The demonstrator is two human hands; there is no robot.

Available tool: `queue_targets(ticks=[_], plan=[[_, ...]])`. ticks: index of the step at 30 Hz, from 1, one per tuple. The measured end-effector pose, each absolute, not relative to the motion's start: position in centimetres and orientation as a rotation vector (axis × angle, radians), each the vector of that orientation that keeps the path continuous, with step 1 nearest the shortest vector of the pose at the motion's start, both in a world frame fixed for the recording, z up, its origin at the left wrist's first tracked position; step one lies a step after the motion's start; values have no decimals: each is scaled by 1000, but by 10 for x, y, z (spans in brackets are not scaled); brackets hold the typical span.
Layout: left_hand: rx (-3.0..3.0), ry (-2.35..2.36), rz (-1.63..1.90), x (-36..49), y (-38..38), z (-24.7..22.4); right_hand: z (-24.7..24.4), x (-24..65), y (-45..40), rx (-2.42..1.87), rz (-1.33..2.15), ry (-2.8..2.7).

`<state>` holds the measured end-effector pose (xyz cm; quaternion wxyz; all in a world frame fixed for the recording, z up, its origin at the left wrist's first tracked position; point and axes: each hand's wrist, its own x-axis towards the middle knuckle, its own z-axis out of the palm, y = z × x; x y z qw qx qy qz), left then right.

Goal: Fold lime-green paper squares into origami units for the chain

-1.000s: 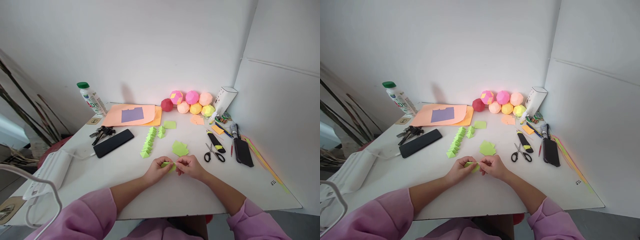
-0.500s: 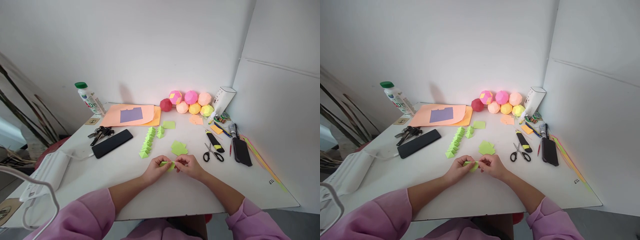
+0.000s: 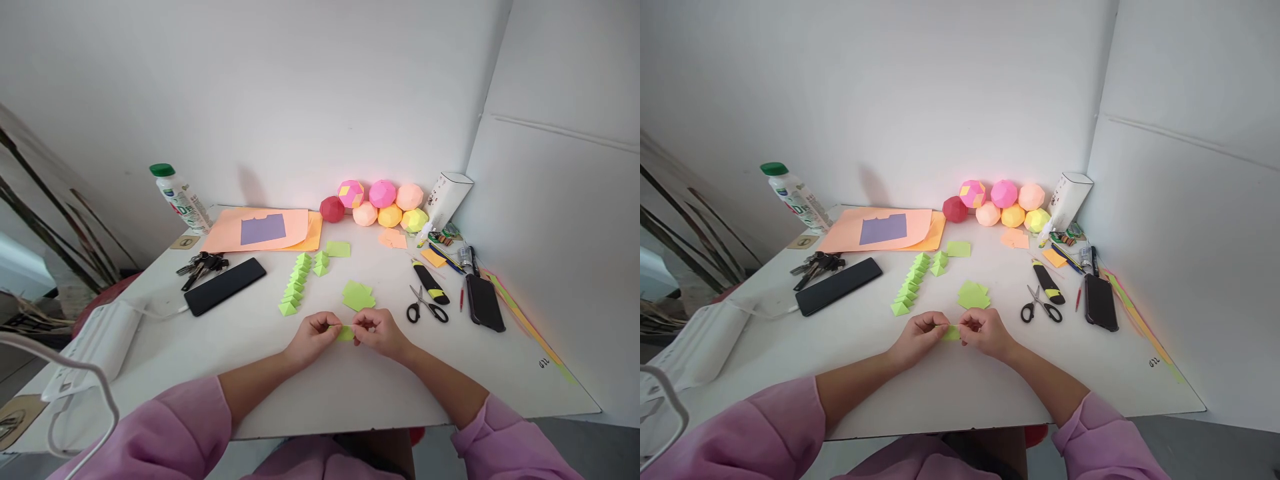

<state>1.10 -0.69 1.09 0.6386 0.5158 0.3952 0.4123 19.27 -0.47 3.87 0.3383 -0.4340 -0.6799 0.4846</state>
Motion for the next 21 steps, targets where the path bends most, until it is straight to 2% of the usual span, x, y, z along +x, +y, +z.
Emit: queue_targets(ticks=[6, 13, 21], plan=[[1142, 884, 1032, 9, -5, 10, 44, 198, -3, -1171, 1268, -1703], [1232, 812, 894, 13, -8, 11, 35, 191, -5, -1114, 1277, -1753], [1313, 854, 930, 14, -9, 9, 34, 191, -4, -1165, 1242, -1789]])
